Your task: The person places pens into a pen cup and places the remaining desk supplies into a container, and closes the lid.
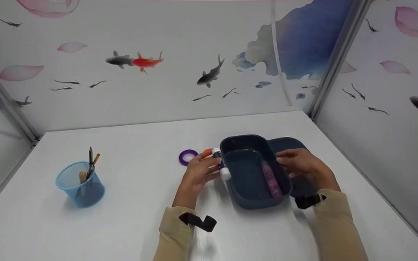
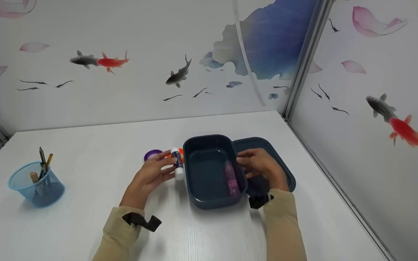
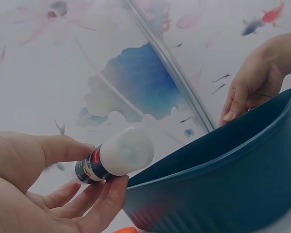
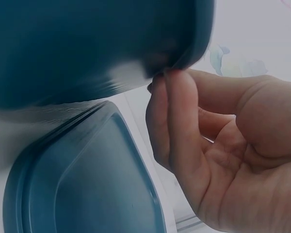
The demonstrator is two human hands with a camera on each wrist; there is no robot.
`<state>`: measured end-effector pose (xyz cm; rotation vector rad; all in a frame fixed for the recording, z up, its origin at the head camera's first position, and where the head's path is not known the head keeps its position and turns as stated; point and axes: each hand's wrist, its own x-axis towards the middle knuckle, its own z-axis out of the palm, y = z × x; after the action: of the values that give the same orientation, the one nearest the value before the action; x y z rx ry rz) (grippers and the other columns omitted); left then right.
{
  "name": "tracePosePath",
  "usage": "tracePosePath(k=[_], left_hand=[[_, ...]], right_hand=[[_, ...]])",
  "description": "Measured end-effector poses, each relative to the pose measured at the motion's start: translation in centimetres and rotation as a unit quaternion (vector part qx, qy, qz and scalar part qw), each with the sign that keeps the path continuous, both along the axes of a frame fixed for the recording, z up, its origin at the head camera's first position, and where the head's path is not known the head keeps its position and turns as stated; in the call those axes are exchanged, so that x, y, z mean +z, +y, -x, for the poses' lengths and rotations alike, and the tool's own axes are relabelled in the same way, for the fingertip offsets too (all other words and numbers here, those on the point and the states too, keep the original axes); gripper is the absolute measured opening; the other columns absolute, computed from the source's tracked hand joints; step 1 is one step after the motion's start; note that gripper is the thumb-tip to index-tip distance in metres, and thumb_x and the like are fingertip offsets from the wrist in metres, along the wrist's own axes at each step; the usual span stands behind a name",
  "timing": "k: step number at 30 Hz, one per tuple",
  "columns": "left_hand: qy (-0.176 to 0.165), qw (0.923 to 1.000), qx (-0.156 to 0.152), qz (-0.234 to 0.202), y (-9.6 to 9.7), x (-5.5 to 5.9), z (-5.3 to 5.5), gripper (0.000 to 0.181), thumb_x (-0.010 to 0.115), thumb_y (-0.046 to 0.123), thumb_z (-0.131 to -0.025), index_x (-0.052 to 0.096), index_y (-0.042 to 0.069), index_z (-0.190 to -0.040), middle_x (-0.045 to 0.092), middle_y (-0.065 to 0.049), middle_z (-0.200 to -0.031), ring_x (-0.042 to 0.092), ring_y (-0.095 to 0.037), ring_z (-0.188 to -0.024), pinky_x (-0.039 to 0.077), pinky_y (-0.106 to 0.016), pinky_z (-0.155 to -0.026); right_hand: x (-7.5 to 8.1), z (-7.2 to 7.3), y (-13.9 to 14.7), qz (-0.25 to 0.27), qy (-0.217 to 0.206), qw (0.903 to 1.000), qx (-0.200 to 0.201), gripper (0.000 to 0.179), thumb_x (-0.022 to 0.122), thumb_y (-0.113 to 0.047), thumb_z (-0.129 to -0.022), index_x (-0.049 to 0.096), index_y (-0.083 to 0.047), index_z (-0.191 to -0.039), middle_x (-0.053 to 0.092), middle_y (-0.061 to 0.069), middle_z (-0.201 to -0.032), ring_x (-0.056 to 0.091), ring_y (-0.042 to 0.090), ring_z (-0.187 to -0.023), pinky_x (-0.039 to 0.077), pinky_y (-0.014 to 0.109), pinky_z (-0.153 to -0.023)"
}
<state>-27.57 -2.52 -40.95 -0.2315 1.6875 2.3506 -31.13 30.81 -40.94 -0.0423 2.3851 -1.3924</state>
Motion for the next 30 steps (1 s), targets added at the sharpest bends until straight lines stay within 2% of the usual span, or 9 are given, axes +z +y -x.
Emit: tracePosePath(k=[8,15,23,30], left_hand=[[0.003,0.9996,-0.019,0.019,1.1,0.2,-0.4,0.056,0.072,0.007,-0.09,0.049,0.003,-0.142,0.061,-0.019,-0.138,0.072,-0.02,-0.094,0.059,-0.044,-0.097],[0.005,0.9993,-0.012,0.036,1.4,-0.1,-0.6,0.055,0.072,0.007,-0.089,0.051,0.003,-0.139,0.061,-0.019,-0.138,0.071,-0.02,-0.093,0.06,-0.043,-0.095],[0.015,0.9982,-0.014,0.057,2.0,-0.1,-0.6,0.055,0.072,0.008,-0.089,0.051,0.003,-0.139,0.06,-0.019,-0.139,0.071,-0.02,-0.094,0.061,-0.043,-0.092],[0.027,0.9959,-0.016,0.085,2.1,0.2,-0.6,0.056,0.073,0.009,-0.089,0.05,0.004,-0.14,0.061,-0.018,-0.136,0.07,-0.022,-0.099,0.061,-0.042,-0.092]], right_hand=[[0.0,-0.1,0.1,0.009,-0.005,0.9999,-0.004,0.059,0.061,-0.033,-0.1,0.045,-0.004,-0.149,0.056,0.02,-0.144,0.065,0.022,-0.114,0.06,0.033,-0.08],[0.1,0.0,0.0,0.009,-0.007,0.9999,-0.003,0.06,0.062,-0.033,-0.1,0.045,-0.004,-0.149,0.058,0.018,-0.139,0.066,0.017,-0.103,0.059,0.033,-0.078],[0.1,0.0,0.1,0.017,-0.006,0.9998,-0.009,0.061,0.064,-0.033,-0.099,0.045,-0.003,-0.149,0.053,0.022,-0.145,0.065,0.016,-0.105,0.059,0.032,-0.077],[0.1,-0.1,0.4,0.025,-0.004,0.9997,-0.001,0.061,0.063,-0.033,-0.099,0.045,-0.002,-0.149,0.059,0.018,-0.14,0.066,0.017,-0.107,0.059,0.033,-0.078]])
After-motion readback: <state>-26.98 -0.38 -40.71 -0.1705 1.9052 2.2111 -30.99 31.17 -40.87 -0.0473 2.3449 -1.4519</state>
